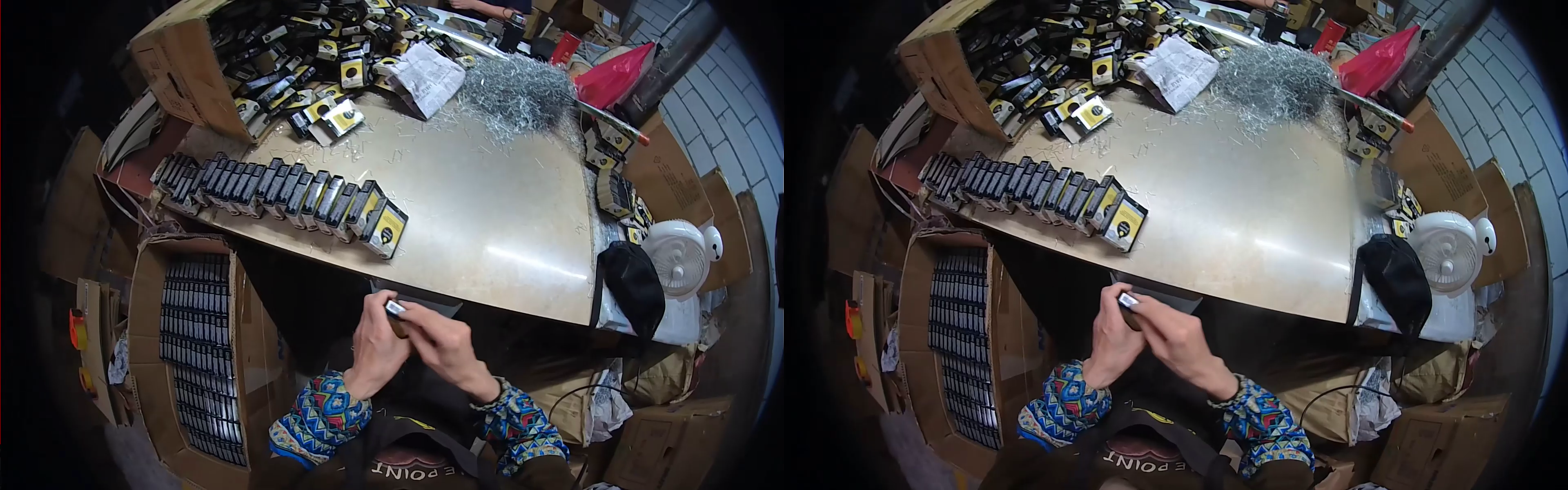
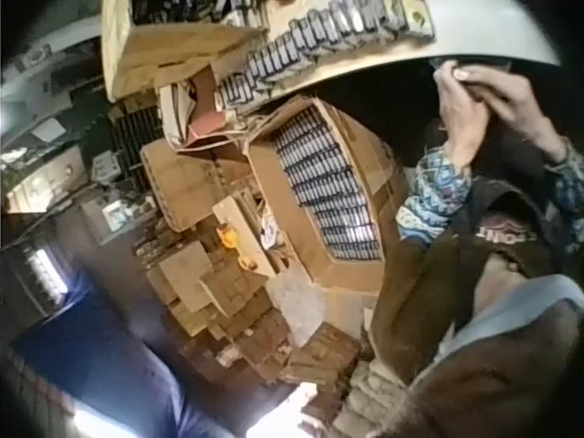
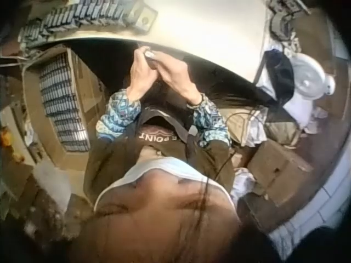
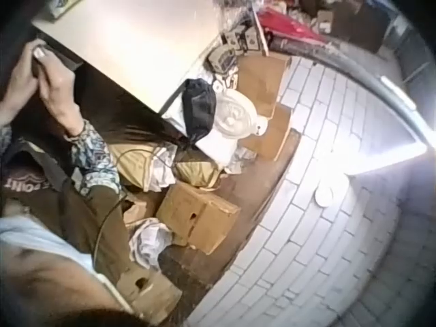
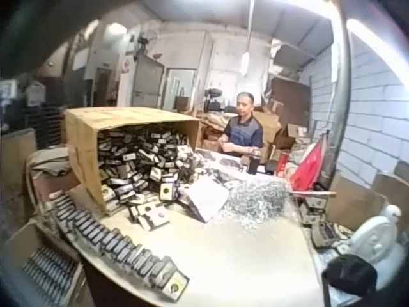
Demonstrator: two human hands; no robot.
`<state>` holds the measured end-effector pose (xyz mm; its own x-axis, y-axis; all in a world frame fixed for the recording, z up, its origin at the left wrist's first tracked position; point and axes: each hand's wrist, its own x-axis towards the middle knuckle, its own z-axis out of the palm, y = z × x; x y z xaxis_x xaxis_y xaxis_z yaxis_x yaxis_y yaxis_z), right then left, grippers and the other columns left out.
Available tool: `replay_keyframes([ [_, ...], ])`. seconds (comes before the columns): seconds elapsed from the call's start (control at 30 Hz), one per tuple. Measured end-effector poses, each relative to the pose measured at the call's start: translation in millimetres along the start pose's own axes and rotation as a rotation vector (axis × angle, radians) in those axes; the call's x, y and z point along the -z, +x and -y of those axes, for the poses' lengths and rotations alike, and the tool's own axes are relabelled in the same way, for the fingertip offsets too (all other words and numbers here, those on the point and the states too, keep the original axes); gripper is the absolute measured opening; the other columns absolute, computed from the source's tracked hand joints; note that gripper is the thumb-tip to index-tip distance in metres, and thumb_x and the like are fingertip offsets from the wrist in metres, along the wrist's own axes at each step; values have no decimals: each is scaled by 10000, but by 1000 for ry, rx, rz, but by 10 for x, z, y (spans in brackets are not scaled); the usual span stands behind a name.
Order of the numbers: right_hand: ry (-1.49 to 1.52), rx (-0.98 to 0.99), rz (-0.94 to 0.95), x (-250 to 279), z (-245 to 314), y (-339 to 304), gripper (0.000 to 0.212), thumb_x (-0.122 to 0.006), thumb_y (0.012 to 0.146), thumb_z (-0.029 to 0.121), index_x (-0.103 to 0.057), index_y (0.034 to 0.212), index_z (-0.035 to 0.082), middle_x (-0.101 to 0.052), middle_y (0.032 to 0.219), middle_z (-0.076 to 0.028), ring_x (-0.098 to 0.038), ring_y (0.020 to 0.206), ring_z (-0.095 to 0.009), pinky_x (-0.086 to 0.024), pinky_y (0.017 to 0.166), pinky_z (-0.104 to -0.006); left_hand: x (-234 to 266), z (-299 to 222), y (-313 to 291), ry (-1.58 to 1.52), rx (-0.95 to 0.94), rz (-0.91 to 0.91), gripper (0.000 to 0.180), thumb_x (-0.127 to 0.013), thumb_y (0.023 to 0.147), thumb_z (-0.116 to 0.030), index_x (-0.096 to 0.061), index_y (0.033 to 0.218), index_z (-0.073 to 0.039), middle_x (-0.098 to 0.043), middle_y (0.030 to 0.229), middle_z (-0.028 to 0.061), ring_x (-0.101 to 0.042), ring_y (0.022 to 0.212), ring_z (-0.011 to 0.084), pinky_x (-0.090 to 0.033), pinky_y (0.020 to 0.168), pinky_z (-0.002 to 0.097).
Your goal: Sort and package small sensor components into boxes at a workbench.
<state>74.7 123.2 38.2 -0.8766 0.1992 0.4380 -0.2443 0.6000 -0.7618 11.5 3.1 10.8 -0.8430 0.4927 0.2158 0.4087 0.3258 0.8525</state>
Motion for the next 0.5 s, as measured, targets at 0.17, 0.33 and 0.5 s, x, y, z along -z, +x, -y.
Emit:
replay_keyframes([
  [0.17,-304,85,-461,465,-269,244,266,-617,855,-82,-651,1112,-25,-668,1121,-192,-684,982,-324,-548,845,-334,64,-66,160,64,-182,-121,686,-766,773,-109,-407,1337,43,-500,1242,200,-451,1165,371,-408,965,424],
  [0.33,216,-114,-212,285,-534,297,297,-584,888,-101,-638,1169,-24,-630,1235,-144,-600,1125,-191,-498,926,-282,-85,-81,369,35,-195,-128,491,-696,864,-203,-514,1260,22,-594,1132,152,-510,1076,322,-373,924,415],
  [0.5,519,-391,-113,261,-757,927,433,-415,1051,261,-504,1350,-39,-547,1357,-161,-494,1272,-227,-398,1063,-347,-44,54,541,262,-186,-223,552,-776,745,-135,-526,1223,-21,-549,1158,169,-498,1112,321,-365,986,427],
])
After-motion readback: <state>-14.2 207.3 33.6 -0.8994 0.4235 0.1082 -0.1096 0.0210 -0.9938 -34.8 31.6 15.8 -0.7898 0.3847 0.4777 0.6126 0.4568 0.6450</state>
